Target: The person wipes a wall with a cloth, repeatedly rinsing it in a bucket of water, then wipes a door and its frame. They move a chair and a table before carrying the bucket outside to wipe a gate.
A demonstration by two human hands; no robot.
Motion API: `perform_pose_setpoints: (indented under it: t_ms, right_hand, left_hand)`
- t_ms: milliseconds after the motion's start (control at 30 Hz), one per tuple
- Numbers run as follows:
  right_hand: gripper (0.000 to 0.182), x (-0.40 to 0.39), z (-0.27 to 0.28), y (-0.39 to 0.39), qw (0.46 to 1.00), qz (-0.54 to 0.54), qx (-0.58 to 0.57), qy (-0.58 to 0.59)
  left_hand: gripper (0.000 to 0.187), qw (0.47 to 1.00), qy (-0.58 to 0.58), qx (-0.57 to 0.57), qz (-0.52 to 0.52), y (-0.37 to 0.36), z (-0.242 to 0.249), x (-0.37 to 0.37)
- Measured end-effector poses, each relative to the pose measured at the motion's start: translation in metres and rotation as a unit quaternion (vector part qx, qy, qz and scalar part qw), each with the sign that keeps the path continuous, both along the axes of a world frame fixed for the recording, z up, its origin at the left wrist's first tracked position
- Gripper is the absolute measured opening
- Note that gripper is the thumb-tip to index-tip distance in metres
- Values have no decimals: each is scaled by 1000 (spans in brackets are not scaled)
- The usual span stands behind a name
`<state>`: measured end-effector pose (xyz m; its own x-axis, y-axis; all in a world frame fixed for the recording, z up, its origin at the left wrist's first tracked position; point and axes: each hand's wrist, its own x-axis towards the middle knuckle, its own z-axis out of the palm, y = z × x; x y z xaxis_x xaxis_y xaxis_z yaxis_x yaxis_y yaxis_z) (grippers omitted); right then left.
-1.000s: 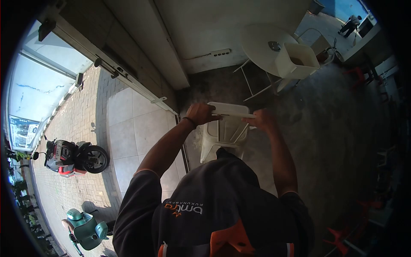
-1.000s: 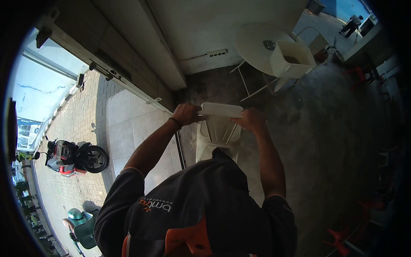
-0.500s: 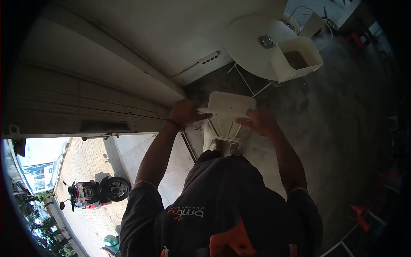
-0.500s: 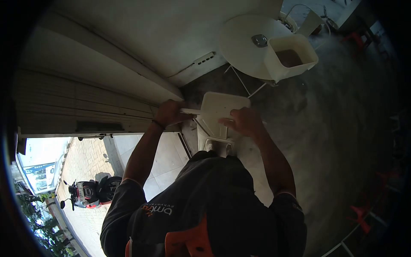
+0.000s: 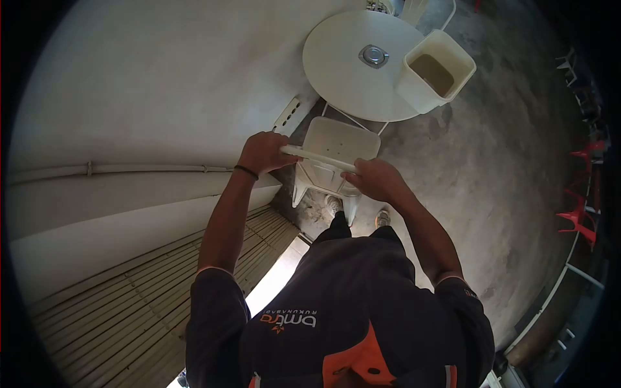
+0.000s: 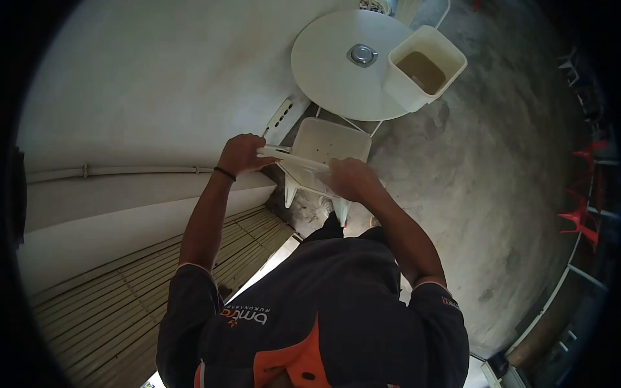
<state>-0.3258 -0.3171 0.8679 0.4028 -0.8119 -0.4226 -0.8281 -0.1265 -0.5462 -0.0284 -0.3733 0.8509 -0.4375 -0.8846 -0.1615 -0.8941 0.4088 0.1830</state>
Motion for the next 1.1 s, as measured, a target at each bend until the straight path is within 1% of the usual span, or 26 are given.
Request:
perform_pose_setpoints:
  t_ms: [133, 233, 300, 400, 533, 667, 767, 900, 1000, 1100]
  right_hand:
    - [53, 46, -2, -28, 1000, -14, -10, -5]
    - [51, 69, -9, -38, 999, -37, -7, -23]
    - [50, 77, -18, -40, 998, -54, -12, -33]
    - [49, 88, -26, -41, 996, -77, -25, -33]
    - [47, 103, -23, -53, 995, -93, -22, -25]
    - [44, 110, -34, -49, 992, -102, -68, -41]
    - [42, 107, -35, -42, 992, -102, -68, -29]
    - [41, 99, -28, -48, 992, -87, -82, -38]
    - [40, 97, -25, -57, 991, -61, -105, -50]
    - [40, 89, -26, -64, 990, -53, -119, -60]
  left_hand:
    - [49, 1000, -4, -7, -24, -36, -14, 45]
    - [46, 999, 10, -19, -46, -60, -23, 63]
    - [45, 997, 25, -20, -63, -73, -25, 68]
    - [48, 997, 3, -15, -75, -87, -34, 73]
    - [44, 988, -8, -69, -135, -112, -29, 80]
    - [44, 984, -20, -111, -141, -113, -22, 82]
    - [45, 981, -1, -129, -146, -108, -22, 81]
    - [48, 974, -18, -170, -150, -104, -13, 78]
    - [48, 973, -1, -182, -140, -104, -9, 78]
    - [48, 977, -8, -174, -126, -105, -7, 71]
